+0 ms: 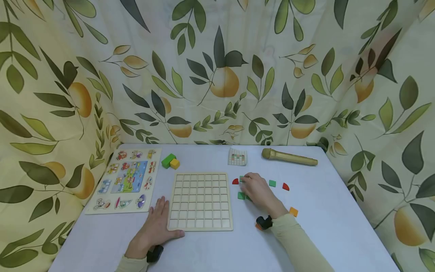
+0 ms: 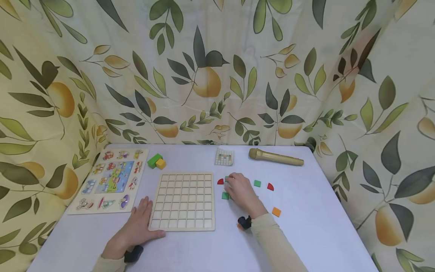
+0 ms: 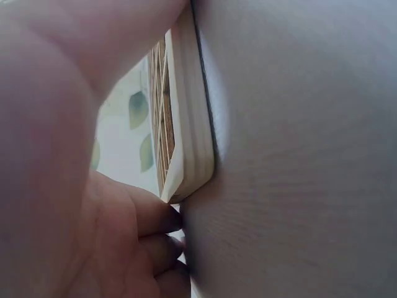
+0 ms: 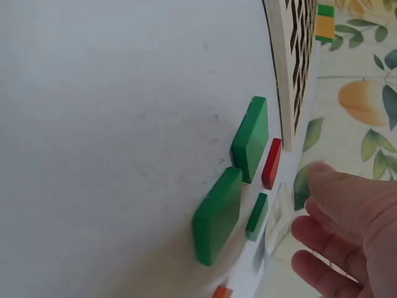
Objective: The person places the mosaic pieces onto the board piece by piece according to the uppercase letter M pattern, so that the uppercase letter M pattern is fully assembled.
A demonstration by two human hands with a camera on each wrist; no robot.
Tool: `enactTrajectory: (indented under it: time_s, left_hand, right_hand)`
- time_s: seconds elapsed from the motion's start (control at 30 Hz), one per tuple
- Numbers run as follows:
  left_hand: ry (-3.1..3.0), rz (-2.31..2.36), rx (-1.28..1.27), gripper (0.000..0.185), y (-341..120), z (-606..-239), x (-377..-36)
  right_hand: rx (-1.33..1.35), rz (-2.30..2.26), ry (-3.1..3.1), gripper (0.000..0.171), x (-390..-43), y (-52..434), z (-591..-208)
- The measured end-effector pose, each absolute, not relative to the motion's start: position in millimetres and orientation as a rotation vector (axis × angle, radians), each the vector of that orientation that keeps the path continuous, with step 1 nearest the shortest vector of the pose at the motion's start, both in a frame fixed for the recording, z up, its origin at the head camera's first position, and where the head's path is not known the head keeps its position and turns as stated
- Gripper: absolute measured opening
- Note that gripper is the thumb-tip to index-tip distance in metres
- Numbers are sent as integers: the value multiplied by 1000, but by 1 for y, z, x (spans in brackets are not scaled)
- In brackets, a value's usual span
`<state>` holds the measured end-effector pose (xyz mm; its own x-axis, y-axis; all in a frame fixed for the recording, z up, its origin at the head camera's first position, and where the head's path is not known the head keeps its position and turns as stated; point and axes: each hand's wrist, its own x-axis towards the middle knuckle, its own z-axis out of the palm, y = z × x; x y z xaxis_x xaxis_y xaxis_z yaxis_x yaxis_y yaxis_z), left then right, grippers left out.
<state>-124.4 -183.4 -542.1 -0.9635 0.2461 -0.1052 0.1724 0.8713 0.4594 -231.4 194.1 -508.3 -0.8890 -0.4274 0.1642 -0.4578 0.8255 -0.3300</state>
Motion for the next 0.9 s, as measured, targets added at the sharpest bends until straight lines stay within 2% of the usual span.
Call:
enactTrajectory:
  time_s: [0.37, 0.57, 0.9]
  left_hand:
    - [2865, 707, 324, 128, -182, -541, -124]
    - [2869, 676, 290, 128, -179, -541, -126]
    - [2870, 652, 285, 128, -179, -541, -128]
  right_hand:
    - [783, 383, -2961, 24, -262, 180, -513]
    - [759, 398, -2948, 16, -267, 176, -521]
    - [694, 574, -2961, 17, -262, 154, -513]
